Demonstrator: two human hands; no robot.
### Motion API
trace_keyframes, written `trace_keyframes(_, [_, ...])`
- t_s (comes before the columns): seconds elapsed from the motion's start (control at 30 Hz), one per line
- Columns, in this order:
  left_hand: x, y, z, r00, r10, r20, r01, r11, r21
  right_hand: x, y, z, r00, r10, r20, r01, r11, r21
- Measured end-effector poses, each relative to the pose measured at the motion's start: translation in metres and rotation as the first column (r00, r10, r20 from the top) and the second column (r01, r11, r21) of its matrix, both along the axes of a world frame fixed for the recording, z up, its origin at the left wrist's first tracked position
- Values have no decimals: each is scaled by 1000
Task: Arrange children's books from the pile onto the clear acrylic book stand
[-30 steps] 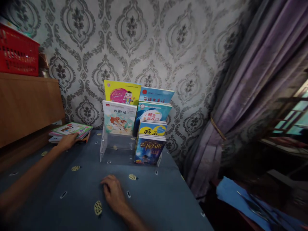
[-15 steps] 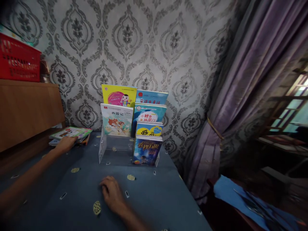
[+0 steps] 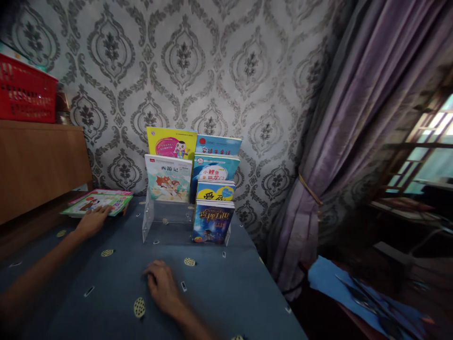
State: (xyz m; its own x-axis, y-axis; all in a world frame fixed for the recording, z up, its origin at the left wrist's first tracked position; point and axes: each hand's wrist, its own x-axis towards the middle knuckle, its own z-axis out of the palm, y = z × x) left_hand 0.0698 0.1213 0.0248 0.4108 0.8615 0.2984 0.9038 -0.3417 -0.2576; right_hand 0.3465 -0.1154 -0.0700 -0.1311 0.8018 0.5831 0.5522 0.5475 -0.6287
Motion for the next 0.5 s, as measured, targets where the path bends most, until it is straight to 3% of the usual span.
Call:
trace_keyframes(0.13, [-1, -1, 4, 1000, -23, -6, 23, 1000, -13, 1, 2, -1, 1000, -2, 1, 2, 1000, 16])
trace_keyframes(0.27, [3, -18, 4, 1000, -30, 6, 31, 998, -59, 1, 1, -1, 1000, 6, 0, -6, 1000, 3])
trace_keyframes(0.5, [-3, -63, -25, 998, -33, 46, 46, 951, -306, 2, -1, -2, 1000, -2, 12, 2, 1000, -13])
